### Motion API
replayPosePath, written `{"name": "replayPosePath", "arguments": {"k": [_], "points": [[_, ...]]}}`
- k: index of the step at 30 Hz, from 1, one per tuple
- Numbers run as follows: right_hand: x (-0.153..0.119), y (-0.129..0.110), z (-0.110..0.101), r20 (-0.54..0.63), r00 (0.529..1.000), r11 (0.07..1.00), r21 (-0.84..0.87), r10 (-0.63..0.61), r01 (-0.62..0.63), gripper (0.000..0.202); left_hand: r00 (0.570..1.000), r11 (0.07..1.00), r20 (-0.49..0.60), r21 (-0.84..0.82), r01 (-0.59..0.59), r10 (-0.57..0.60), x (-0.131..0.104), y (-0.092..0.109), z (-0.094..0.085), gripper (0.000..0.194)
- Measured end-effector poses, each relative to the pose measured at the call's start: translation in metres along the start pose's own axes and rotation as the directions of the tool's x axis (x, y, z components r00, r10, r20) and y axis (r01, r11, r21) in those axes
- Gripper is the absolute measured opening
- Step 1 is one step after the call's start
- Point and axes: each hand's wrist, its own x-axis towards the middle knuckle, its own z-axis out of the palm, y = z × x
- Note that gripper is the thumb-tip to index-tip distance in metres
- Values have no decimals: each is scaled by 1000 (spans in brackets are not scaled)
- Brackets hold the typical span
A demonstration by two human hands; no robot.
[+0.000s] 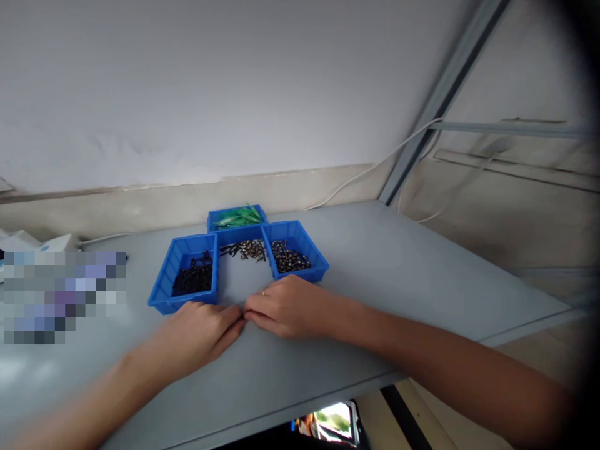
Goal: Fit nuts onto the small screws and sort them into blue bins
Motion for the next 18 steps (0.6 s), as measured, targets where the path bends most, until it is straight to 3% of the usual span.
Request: {"name": "replayPosePath", "arguments": {"k": [4, 9, 15, 18], "points": [[0, 2, -2, 32, 999, 999, -31, 12, -11, 23, 1000, 1000, -25, 1, 16, -16, -1, -2, 1, 29], [0, 3, 0, 83, 996, 997, -71, 34, -28, 19, 987, 998, -157, -55, 9, -18, -4, -5, 3, 25], [1, 2, 2, 76, 996, 997, -64, 36, -32, 17, 948, 994, -312, -74, -84, 57, -6, -6, 3, 24], [3, 1, 0, 71, 997, 998, -47, 41, -38, 19, 940, 991, -327, -61, -121, 94, -6, -7, 3, 24]]}}
